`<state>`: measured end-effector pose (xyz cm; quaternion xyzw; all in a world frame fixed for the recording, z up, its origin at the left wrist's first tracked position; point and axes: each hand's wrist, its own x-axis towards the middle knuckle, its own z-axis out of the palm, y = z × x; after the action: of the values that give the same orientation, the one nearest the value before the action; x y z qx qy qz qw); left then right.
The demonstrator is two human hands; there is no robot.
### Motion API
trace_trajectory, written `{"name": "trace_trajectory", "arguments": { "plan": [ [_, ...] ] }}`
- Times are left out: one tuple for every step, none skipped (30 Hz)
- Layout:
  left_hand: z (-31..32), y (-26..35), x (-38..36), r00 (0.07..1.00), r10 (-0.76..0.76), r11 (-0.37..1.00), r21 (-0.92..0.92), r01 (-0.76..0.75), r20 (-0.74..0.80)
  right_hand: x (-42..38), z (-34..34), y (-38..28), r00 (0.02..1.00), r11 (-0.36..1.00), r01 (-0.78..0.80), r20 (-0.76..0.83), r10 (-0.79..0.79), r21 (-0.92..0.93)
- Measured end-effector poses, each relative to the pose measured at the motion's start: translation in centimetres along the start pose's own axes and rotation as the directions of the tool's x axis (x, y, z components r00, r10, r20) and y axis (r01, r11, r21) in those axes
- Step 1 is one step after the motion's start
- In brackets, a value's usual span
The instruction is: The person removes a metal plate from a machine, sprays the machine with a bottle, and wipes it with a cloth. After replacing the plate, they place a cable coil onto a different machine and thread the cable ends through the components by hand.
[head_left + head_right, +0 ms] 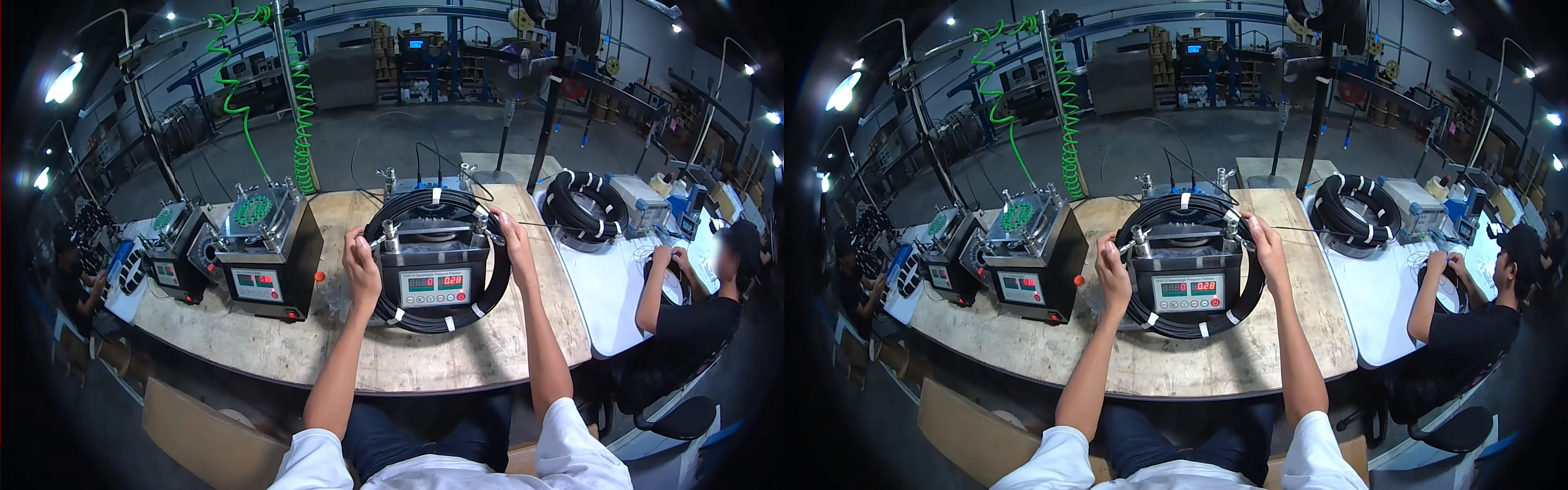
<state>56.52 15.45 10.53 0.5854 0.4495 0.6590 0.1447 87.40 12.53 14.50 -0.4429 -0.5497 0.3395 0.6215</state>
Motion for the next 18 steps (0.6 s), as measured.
{"name": "trace_trajectory", "arguments": {
  "plan": [
    [0.1,-0.4,0.0,1.0,0.011,1.0,0.001,-0.011,-0.005,0.1,0.4,0.3,0.997,0.995,0.069,-0.041,-0.072,-0.071],
    [0.1,-0.7,-0.1,1.0,0.022,1.0,0.001,-0.022,-0.01,0.1,0.7,0.9,0.986,0.981,0.132,-0.078,-0.144,-0.145],
    [0.1,-0.6,-0.1,1.0,0.012,1.0,0.0,-0.012,-0.003,-0.2,1.2,1.0,0.97,0.957,0.19,-0.107,-0.217,-0.22],
    [0.1,-0.5,-0.2,1.0,0.003,1.0,0.001,-0.003,0.003,-0.9,1.6,1.2,0.974,0.975,0.128,-0.163,-0.158,-0.182],
    [0.0,-0.4,-0.3,1.0,-0.007,1.0,0.002,0.006,0.007,-1.7,2.2,1.4,0.953,0.945,0.172,-0.194,-0.231,-0.279],
    [-0.1,-0.2,-0.3,1.0,0.008,1.0,0.013,-0.008,-0.002,-2.5,2.7,1.6,0.927,0.903,0.211,-0.216,-0.307,-0.374],
    [-0.1,0.1,-0.4,1.0,0.023,0.999,0.024,-0.023,-0.011,-3.3,3.1,1.9,0.895,0.849,0.243,-0.231,-0.383,-0.468],
    [0.1,0.2,-0.5,0.999,0.037,0.999,0.033,-0.037,-0.02,-4.2,3.1,2.1,0.903,0.825,0.212,-0.217,-0.37,-0.523],
    [0.1,0.0,-0.5,0.998,0.052,0.998,0.036,-0.051,-0.02,-4.7,3.2,2.4,0.889,0.807,0.221,-0.228,-0.398,-0.547],
    [0.1,-0.2,-0.6,0.998,0.063,0.997,0.04,-0.062,-0.018,-5.2,3.4,2.8,0.874,0.789,0.227,-0.238,-0.423,-0.571],
    [0.1,-0.4,-0.9,0.997,0.072,0.996,0.044,-0.072,-0.015,-5.8,3.5,3.2,0.86,0.77,0.23,-0.246,-0.447,-0.595],
    [-0.1,-0.3,-1.2,1.0,0.005,1.0,0.018,-0.005,0.015,-6.2,3.6,3.5,0.877,0.797,0.194,-0.262,-0.402,-0.572],
    [-0.3,-0.1,-1.6,0.997,-0.061,0.998,-0.005,0.062,0.045,-6.4,3.7,3.9,0.863,0.792,0.204,-0.276,-0.424,-0.576],
    [-0.5,0.0,-1.9,0.989,-0.127,0.991,-0.026,0.129,0.075,-6.5,3.8,4.5,0.848,0.786,0.215,-0.289,-0.444,-0.58],
    [-0.4,-0.3,-2.3,0.996,-0.071,0.997,-0.01,0.072,0.058,-6.9,3.9,5.0,0.833,0.781,0.223,-0.302,-0.463,-0.583],
    [-0.2,-0.6,-2.8,0.999,-0.014,1.0,0.01,0.013,0.043,-7.4,4.1,5.5,0.827,0.787,0.201,-0.329,-0.455,-0.583],
    [-0.1,-0.8,-3.1,0.999,0.046,0.998,0.029,-0.047,0.028,-7.8,4.3,5.9,0.82,0.793,0.182,-0.356,-0.449,-0.582],
    [-0.2,-0.6,-3.2,0.999,0.024,1.0,0.015,-0.024,0.029,-8.1,4.6,6.1,0.811,0.799,0.165,-0.382,-0.444,-0.579]
  ]
}}
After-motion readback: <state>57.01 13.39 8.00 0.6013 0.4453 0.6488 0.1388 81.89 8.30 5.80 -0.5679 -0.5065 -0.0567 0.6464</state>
